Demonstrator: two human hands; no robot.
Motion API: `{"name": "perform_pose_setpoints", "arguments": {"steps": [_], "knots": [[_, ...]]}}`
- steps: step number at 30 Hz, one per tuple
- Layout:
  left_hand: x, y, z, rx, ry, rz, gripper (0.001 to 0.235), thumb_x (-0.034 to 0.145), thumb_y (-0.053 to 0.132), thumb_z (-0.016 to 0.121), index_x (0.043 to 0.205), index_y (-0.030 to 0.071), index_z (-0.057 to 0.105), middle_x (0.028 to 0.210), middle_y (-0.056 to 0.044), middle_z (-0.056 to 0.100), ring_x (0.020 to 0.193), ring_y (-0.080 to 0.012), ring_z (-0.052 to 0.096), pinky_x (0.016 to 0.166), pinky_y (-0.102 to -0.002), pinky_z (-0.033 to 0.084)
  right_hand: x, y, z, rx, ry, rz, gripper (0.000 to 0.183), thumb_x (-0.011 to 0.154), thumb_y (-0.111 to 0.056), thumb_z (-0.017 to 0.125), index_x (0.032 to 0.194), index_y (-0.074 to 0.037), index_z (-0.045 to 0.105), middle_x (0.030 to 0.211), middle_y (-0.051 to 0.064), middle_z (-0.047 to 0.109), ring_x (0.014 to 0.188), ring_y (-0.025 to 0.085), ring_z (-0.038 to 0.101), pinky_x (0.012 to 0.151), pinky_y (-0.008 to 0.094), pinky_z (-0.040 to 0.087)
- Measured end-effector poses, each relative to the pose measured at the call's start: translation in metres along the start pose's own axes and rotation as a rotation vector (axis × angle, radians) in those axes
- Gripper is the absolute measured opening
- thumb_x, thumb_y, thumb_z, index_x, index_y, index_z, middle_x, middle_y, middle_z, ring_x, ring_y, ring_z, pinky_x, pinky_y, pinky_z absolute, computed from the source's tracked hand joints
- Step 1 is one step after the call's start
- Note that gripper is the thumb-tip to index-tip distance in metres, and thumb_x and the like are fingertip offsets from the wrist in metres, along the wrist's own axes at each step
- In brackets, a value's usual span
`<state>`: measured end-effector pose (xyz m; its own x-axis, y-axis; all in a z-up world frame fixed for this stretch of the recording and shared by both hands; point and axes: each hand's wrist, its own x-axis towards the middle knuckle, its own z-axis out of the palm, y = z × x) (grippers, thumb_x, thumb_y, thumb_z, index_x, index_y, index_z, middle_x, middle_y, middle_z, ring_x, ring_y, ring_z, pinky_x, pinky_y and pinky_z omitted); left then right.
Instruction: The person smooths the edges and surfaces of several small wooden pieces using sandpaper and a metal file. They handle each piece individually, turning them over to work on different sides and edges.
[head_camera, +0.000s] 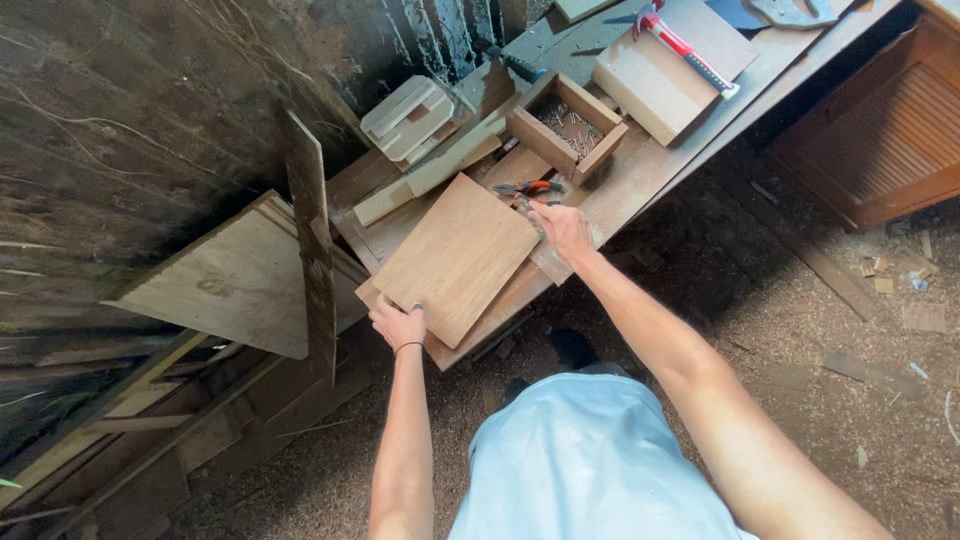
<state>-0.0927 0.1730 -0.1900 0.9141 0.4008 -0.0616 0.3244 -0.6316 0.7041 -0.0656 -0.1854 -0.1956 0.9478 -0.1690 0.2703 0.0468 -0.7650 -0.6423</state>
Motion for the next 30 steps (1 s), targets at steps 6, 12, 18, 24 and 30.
{"name": "perform_pose_setpoints", "arguments": {"steps": [6,12,18,24,30], "knots": [[-0.002,0.024,0.026,0.359,-0.057,0.225,0.072,0.087,0.034,0.076,0.146,0.006,0.047,0.157,-0.018,0.036,0.143,-0.0375,0.032,0.115,-0.056,0.032,-0.006,-0.020,0.020,0.196,0.109,-0.247,0.031,0.098,-0.022,0.073,0.125,-0.009,0.072,0.112,0.017,0.073,0.095,0.035,0.073,0.081,0.040,0.058],[0.012,0.030,0.072,0.431,-0.081,0.371,0.064,0.099,0.045,0.058,0.153,0.014,0.041,0.165,-0.019,0.026,0.155,-0.0350,0.016,0.121,-0.065,0.006,-0.012,-0.049,0.036,0.067,-0.039,-0.301,0.032,0.080,-0.003,0.072,0.111,-0.008,0.075,0.107,0.011,0.075,0.096,0.031,0.071,0.086,0.041,0.056],[0.010,0.031,0.088,0.532,-0.042,0.359,0.075,0.098,0.054,0.050,0.161,0.017,0.031,0.170,-0.010,0.020,0.158,-0.0282,0.010,0.123,-0.063,-0.003,-0.005,-0.073,0.029,-0.149,-0.043,-0.418,0.023,0.065,-0.006,0.077,0.087,-0.012,0.071,0.094,0.011,0.070,0.100,0.032,0.060,0.087,0.049,0.046],[0.006,0.033,0.089,0.588,-0.020,0.339,0.075,0.098,0.055,0.048,0.161,0.019,0.032,0.171,-0.009,0.019,0.159,-0.0279,0.010,0.125,-0.061,-0.003,0.034,-0.059,0.041,0.019,-0.123,-0.326,0.025,0.081,-0.003,0.072,0.104,-0.006,0.063,0.099,0.016,0.067,0.099,0.036,0.063,0.087,0.047,0.050],[0.008,0.036,0.090,0.595,-0.015,0.320,0.073,0.098,0.055,0.049,0.160,0.021,0.034,0.171,-0.008,0.019,0.159,-0.0271,0.009,0.126,-0.061,-0.003,0.079,-0.047,0.057,0.054,-0.047,-0.386,0.049,0.086,0.002,0.066,0.134,-0.008,0.063,0.109,0.020,0.068,0.102,0.038,0.067,0.090,0.044,0.054]]}}
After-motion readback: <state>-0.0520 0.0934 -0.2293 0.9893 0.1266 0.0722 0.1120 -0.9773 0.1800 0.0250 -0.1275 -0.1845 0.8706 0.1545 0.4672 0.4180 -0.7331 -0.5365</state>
